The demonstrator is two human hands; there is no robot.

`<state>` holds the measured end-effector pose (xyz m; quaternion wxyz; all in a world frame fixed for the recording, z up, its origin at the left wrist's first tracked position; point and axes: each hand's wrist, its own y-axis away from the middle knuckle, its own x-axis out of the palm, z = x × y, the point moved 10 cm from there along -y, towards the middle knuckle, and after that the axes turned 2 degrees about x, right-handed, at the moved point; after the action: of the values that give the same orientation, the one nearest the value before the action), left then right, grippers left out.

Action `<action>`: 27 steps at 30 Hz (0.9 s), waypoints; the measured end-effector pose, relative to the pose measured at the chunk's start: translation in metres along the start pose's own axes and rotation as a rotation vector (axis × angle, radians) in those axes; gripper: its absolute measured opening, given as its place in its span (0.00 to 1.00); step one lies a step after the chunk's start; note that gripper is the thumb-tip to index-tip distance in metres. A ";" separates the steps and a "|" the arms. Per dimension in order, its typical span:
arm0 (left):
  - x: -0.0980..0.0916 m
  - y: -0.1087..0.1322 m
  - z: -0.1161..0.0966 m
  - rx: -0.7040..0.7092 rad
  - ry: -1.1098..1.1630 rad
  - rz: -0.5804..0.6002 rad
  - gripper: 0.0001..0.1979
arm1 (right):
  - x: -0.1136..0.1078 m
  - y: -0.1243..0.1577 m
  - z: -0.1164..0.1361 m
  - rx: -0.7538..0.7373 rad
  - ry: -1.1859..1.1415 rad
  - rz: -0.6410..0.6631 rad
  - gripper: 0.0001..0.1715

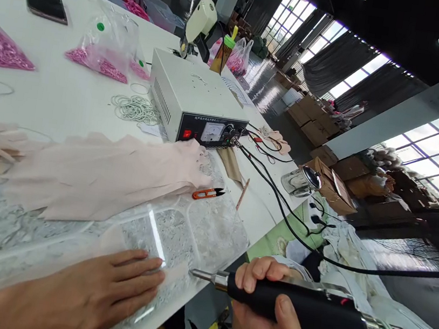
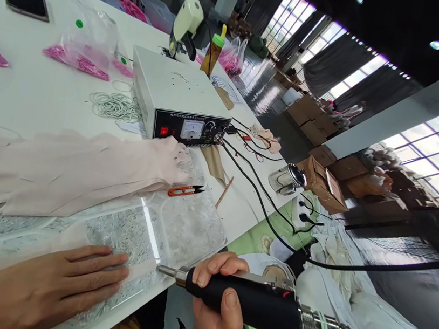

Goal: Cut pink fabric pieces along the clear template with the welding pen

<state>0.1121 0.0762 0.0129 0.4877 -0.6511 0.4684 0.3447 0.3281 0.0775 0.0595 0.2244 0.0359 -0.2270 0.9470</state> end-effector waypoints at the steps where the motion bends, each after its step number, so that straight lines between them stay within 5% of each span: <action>1: -0.001 0.000 0.000 0.007 -0.012 -0.004 0.36 | 0.000 0.000 -0.001 0.000 -0.008 0.005 0.11; 11: 0.017 0.003 0.001 0.017 -0.090 0.098 0.38 | -0.002 0.003 -0.010 0.051 -0.040 -0.022 0.12; 27: 0.008 0.001 -0.004 0.050 -0.163 0.048 0.35 | 0.003 0.000 -0.008 0.067 -0.234 -0.012 0.08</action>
<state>0.1131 0.0703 0.0066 0.5319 -0.5970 0.4511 0.3964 0.3260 0.0824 0.0532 0.2010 0.1550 -0.2197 0.9420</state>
